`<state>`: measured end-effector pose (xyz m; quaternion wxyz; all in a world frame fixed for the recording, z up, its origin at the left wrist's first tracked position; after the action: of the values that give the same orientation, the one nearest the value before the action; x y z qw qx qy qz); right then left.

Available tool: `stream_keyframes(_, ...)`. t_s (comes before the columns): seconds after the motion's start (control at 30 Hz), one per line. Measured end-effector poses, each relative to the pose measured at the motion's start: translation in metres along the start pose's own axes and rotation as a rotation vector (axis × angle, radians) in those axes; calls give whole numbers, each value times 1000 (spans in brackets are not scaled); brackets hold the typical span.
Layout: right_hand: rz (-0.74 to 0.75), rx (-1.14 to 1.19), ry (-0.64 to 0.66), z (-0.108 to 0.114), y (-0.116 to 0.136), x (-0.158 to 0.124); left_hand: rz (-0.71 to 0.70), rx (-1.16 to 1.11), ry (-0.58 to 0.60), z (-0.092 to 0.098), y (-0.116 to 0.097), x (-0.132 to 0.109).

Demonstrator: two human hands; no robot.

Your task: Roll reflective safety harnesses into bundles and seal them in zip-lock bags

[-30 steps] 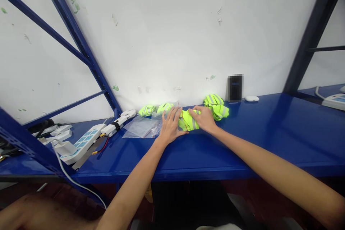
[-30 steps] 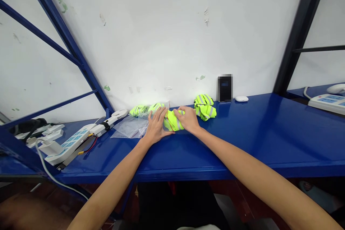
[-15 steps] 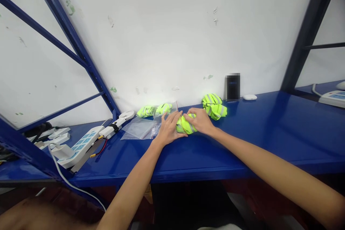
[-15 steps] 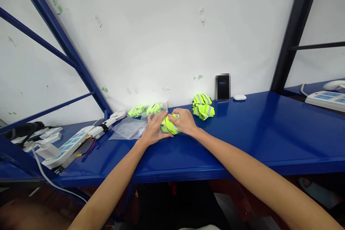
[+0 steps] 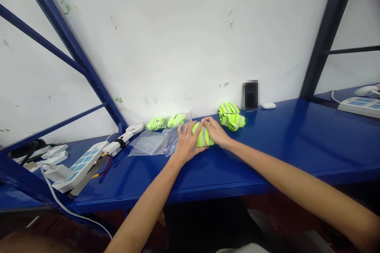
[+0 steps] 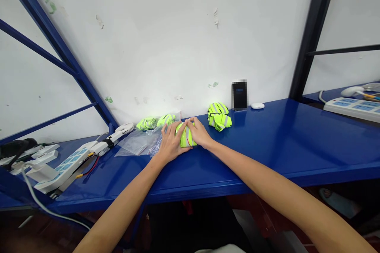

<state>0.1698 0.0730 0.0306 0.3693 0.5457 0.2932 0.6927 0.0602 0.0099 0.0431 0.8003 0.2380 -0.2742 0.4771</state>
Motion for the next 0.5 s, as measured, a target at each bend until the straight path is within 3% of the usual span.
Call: stream_keyframes(0.5, -139, 488, 60, -24, -6, -11, 82, -7, 10, -7, 24, -1)
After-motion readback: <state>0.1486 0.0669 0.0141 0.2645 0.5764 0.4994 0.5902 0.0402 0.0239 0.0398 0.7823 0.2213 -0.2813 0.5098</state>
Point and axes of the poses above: each hand's wrist, its own x-axis towards the middle knuckle, its own z-axis out of the back of the hand, y = z × x, the point moved 8 cm from there along x, towards the middle knuckle, and after that the axes turned 8 degrees about z, right-handed, at the moved point
